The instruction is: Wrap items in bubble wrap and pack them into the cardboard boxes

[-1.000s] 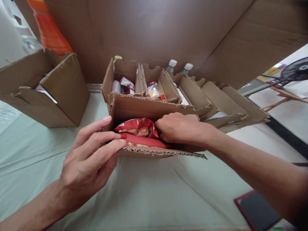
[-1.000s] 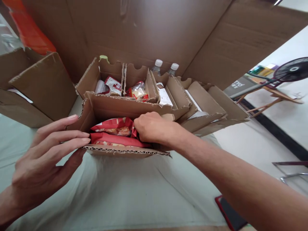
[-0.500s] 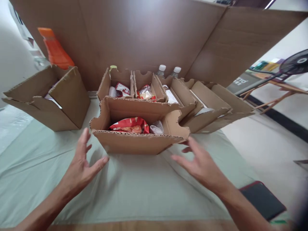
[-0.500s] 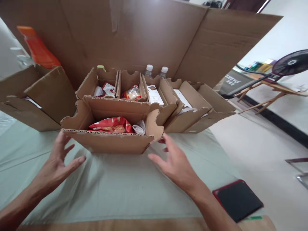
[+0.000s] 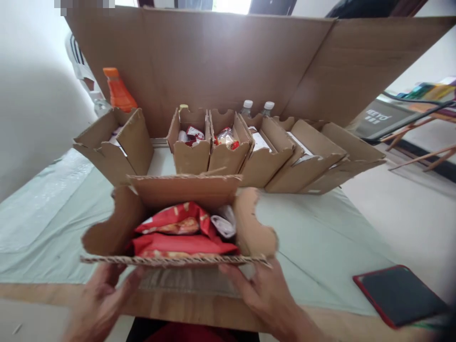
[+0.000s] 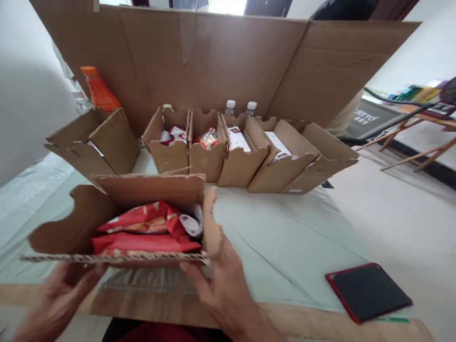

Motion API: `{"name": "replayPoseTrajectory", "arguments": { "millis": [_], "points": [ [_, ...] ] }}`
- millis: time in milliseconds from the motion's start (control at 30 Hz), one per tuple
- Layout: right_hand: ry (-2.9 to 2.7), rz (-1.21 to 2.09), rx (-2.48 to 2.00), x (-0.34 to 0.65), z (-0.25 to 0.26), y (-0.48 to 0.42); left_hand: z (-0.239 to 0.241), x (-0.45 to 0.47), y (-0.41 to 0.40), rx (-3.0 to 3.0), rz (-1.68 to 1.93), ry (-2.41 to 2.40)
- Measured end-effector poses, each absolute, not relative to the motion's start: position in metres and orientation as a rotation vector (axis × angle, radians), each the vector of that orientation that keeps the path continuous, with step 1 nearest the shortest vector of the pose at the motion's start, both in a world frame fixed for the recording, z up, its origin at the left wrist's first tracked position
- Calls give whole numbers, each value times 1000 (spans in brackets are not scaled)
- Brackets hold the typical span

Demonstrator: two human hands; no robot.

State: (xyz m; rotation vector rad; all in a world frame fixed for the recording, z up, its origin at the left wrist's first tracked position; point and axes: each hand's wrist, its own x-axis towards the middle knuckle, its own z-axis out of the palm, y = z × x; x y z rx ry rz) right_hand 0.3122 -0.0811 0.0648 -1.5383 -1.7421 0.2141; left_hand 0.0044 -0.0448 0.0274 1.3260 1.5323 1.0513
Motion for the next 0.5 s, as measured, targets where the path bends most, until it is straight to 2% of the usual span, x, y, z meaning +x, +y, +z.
{"name": "replayPoseTrajectory", "arguments": {
  "millis": [100, 233, 367, 500],
  "points": [
    [-1718, 340, -1451, 283, 82, -35, 67, -17, -11, 1398, 1190, 1525],
    [-1620, 333, -1505, 299, 106, -11, 103, 18, 33, 1542, 1326, 1296],
    [-1492, -66, -1766, 346, 88, -67, 86, 63, 30, 1596, 1224, 930],
    [-1640, -202, -1829, 347, 33, -119, 53, 48, 21, 1476, 1098, 879]
  ]
}}
